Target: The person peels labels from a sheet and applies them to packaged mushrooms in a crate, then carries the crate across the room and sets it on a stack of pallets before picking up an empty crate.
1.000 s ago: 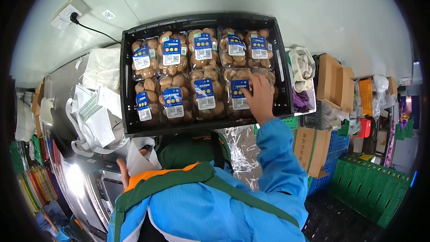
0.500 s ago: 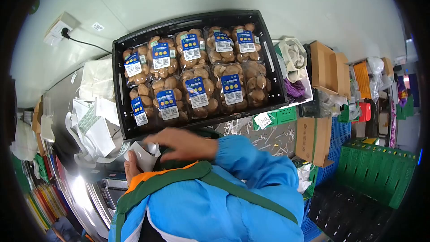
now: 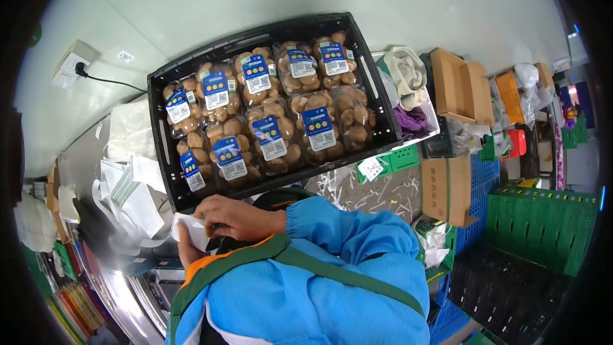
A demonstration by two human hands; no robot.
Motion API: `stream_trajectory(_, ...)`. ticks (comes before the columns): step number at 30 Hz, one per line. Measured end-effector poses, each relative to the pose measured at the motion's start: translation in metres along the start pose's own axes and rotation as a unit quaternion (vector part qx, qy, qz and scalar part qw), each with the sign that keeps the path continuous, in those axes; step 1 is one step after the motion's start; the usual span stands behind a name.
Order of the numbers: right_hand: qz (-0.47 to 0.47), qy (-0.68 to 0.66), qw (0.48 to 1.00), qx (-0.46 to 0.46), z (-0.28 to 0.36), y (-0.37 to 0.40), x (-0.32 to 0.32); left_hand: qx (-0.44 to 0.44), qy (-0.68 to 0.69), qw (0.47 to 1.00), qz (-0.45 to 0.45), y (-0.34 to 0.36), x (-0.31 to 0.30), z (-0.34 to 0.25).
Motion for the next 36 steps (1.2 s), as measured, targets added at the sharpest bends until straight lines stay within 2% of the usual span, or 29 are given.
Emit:
stream_trajectory(1,-0.027,0.043,0.994,-0.102,0.020,0.002,-0.007,-0.026,0.067,0.997,0.017,0.000,0.001,0.000)
stream_trajectory(2,-0.028,0.044,0.994,-0.100,0.024,0.004,-0.014,-0.033,0.125,0.992,0.005,-0.003,0.001,-0.003)
stream_trajectory(4,-0.059,-0.021,0.998,-0.026,0.024,0.010,-0.042,0.037,0.152,0.988,-0.003,-0.020,-0.022,-0.014)
stream_trajectory(5,-0.120,-0.069,0.990,0.042,0.020,0.020,-0.069,0.065,0.162,0.984,-0.022,-0.023,-0.035,-0.018)
stream_trajectory(6,-0.179,-0.116,0.971,0.109,0.016,0.036,-0.100,0.086,0.179,0.980,0.025,-0.034,-0.050,-0.014)
stream_trajectory(7,-0.261,-0.125,0.951,0.110,0.024,0.057,-0.141,0.097,0.185,0.974,0.085,-0.032,-0.049,-0.020)
stream_trajectory(8,-0.318,-0.022,0.938,0.139,0.044,0.075,-0.182,0.107,0.191,0.965,0.145,-0.026,-0.042,-0.029)
stream_trajectory(9,-0.379,0.041,0.915,0.133,0.046,0.103,-0.225,0.102,0.209,0.973,0.010,-0.018,-0.047,-0.037)
stream_trajectory(10,-0.423,-0.059,0.897,0.116,0.054,0.116,-0.249,0.082,0.225,0.970,-0.040,-0.007,-0.045,-0.041)
stream_trajectory(12,-0.429,0.132,0.881,0.149,0.056,0.157,-0.306,0.186,0.180,0.966,-0.003,0.007,-0.046,-0.047)
stream_trajectory(13,-0.429,0.133,0.881,0.149,0.052,0.169,-0.324,0.186,0.181,0.966,-0.003,0.012,-0.047,-0.043)
stream_trajectory(15,-0.404,0.251,0.854,0.210,0.047,0.180,-0.344,0.089,0.091,0.992,0.012,0.016,-0.038,-0.025)
stream_trajectory(16,-0.404,0.251,0.854,0.209,0.044,0.179,-0.349,0.089,0.090,0.992,0.012,0.021,-0.032,-0.028)
stream_trajectory(18,-0.373,0.330,0.837,0.227,0.041,0.174,-0.351,0.011,0.096,0.989,0.115,0.032,0.009,-0.020)
stream_trajectory(19,-0.374,0.329,0.837,0.226,0.035,0.176,-0.355,-0.027,0.096,0.991,0.089,0.034,0.014,-0.012)
stream_trajectory(21,-0.320,0.467,0.804,0.184,0.035,0.171,-0.353,-0.053,0.091,0.991,0.082,0.039,0.022,-0.010)
stream_trajectory(22,-0.319,0.466,0.804,0.185,0.034,0.171,-0.352,-0.081,0.086,0.990,0.074,0.045,0.030,-0.011)
stream_trajectory(23,-0.318,0.485,0.786,0.217,0.033,0.172,-0.351,-0.162,0.095,0.981,-0.039,0.058,0.024,-0.003)
stream_trajectory(24,-0.316,0.503,0.766,0.248,0.033,0.172,-0.348,-0.162,0.096,0.981,-0.041,0.059,0.021,0.002)
stream_trajectory(25,-0.314,0.502,0.767,0.248,0.042,0.169,-0.341,-0.091,0.127,0.987,0.026,0.057,0.027,-0.003)
stream_trajectory(26,-0.302,0.547,0.746,0.231,0.061,0.161,-0.328,-0.017,0.156,0.983,0.093,0.058,0.032,-0.008)
stream_trajectory(27,-0.290,0.590,0.723,0.214,0.073,0.156,-0.320,-0.006,0.145,0.976,0.161,0.056,0.030,-0.004)
stream_trajectory(28,-0.288,0.589,0.724,0.215,0.073,0.157,-0.321,-0.007,0.146,0.976,0.159,0.051,0.026,-0.002)
stream_trajectory(30,-0.222,0.534,0.787,0.216,0.064,0.158,-0.315,-0.052,0.172,0.964,0.196,0.050,0.031,0.007)
stream_trajectory(31,-0.222,0.535,0.786,0.216,0.058,0.164,-0.316,-0.052,0.172,0.964,0.197,0.053,0.036,0.005)
stream_trajectory(33,-0.188,0.520,0.794,0.254,0.030,0.175,-0.315,-0.102,0.118,0.986,0.051,0.052,0.020,0.012)
stream_trajectory(36,-0.206,0.500,0.803,0.251,0.024,0.179,-0.320,-0.101,0.071,0.991,0.058,0.050,0.017,0.012)
Point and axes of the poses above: each hand's wrist, its own y-axis away from the middle knuckle, its own x-axis out of the palm, z = x × y, the point moved 10 cm from there along -y, towards the middle knuckle, and after that the axes turned 14 degrees about -y, right-handed, at the moved point
